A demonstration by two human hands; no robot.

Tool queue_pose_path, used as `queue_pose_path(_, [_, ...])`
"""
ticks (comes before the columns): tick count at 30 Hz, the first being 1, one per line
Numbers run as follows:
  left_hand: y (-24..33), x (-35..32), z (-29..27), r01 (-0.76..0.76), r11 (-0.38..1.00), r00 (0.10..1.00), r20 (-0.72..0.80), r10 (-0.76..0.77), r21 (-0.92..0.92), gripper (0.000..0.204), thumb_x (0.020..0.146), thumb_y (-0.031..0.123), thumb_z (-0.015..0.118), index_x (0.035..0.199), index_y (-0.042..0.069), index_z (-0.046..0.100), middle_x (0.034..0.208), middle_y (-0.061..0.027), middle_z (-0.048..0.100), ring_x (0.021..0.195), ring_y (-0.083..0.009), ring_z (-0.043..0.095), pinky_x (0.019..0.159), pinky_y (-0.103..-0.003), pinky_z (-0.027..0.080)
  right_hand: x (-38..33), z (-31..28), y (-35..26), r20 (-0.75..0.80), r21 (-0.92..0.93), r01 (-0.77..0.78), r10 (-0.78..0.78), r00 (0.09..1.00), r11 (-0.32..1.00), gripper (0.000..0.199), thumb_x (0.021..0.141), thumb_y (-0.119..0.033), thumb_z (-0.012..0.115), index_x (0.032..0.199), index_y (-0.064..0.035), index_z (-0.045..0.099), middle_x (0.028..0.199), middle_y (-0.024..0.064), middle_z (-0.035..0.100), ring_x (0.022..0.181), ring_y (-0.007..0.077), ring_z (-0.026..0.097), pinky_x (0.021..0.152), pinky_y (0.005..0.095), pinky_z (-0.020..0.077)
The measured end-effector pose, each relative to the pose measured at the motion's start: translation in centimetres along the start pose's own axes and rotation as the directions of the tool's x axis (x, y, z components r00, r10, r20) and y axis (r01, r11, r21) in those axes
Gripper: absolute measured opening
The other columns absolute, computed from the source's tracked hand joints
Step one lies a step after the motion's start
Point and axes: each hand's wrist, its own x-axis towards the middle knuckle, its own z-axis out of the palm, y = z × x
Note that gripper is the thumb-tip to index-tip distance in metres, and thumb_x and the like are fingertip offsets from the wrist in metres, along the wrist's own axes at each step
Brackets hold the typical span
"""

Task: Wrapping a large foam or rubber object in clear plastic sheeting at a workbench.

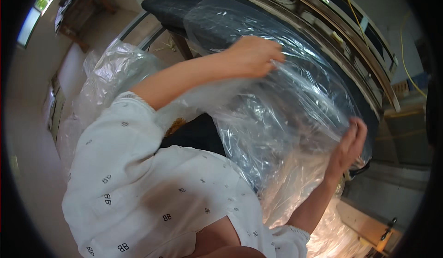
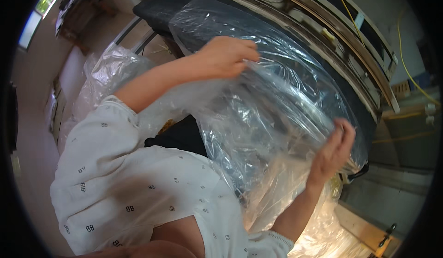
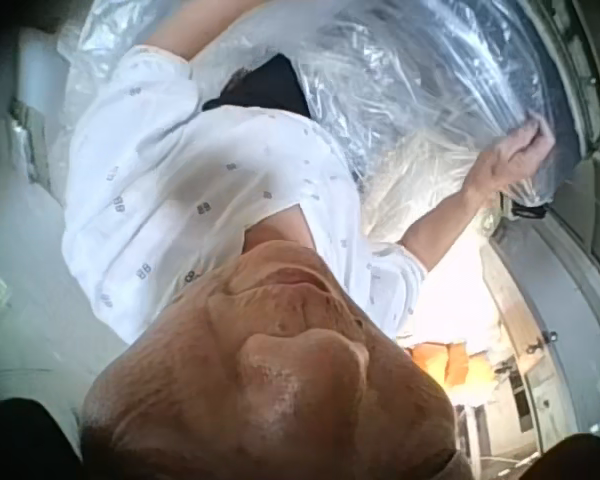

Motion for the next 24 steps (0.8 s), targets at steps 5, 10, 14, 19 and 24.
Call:
queue_pose_path(5, [-10.8,-6.4,-7.8,0.361,0.927,0.909,0.185,-0.374,0.102,0.016,0.071,0.007,0.051,0.082,0.006,0.063,0.080,-0.0069,0.061,0.077,-0.0232,0.059,0.067,-0.034,0.047,-2.0,-8.1,7.1,-0.021,-0.321,-0.160,0.162,0.987,0.933,0.017,0.094,-0.009,0.040,0.098,-0.0013,0.054,0.089,0.0048,0.054,0.081,0.0124,0.048,0.075,0.0222,0.0378])
queue_pose_path(10, [-17.0,-4.2,-14.8,0.529,0.657,0.849,0.337,-0.408,-0.537,0.017,0.079,0.008,0.052,0.092,0.003,0.061,0.080,-0.0032,0.061,0.071,-0.0117,0.057,0.066,-0.025,0.046,-0.2,-9.7,7.8,0.088,-0.339,-0.174,0.216,0.972,0.924,0.019,0.095,-0.017,0.041,0.097,-0.0013,0.052,0.089,0.0041,0.051,0.085,0.0131,0.046,0.079,0.0220,0.0362])
queue_pose_path(14, [-22.2,-2.0,-11.6,0.523,0.852,0.526,-0.801,-0.286,0.038,0.018,0.078,0.014,0.058,0.093,0.004,0.058,0.076,-0.0096,0.057,0.070,-0.0210,0.056,0.065,-0.032,0.046,1.2,-9.3,11.7,0.188,-0.266,-0.270,0.325,0.927,0.925,0.012,0.092,-0.014,0.046,0.094,-0.0025,0.051,0.082,0.0034,0.048,0.076,0.0133,0.042,0.073,0.0226,0.0361])
queue_pose_path(19, [-14.8,-4.4,-5.4,-0.024,0.978,0.966,-0.248,0.076,0.206,0.043,0.080,0.027,0.065,0.117,0.009,0.055,0.124,-0.0092,0.052,0.114,-0.0274,0.049,0.095,-0.036,0.037,0.9,-10.9,15.2,0.258,-0.232,-0.385,0.438,0.861,0.893,0.015,0.087,-0.016,0.056,0.082,-0.0046,0.046,0.074,-0.0032,0.038,0.067,0.0073,0.033,0.061,0.0200,0.0294])
queue_pose_path(24, [-16.3,-6.7,-3.3,0.013,0.964,0.990,-0.140,0.025,0.264,0.045,0.080,0.028,0.063,0.119,0.008,0.054,0.125,-0.0124,0.051,0.118,-0.0277,0.047,0.098,-0.037,0.035,1.5,-11.6,16.1,0.247,-0.306,-0.338,0.417,0.875,0.890,0.022,0.087,-0.015,0.055,0.072,-0.0053,0.042,0.069,-0.0049,0.035,0.065,0.0056,0.032,0.057,0.0197,0.0269])
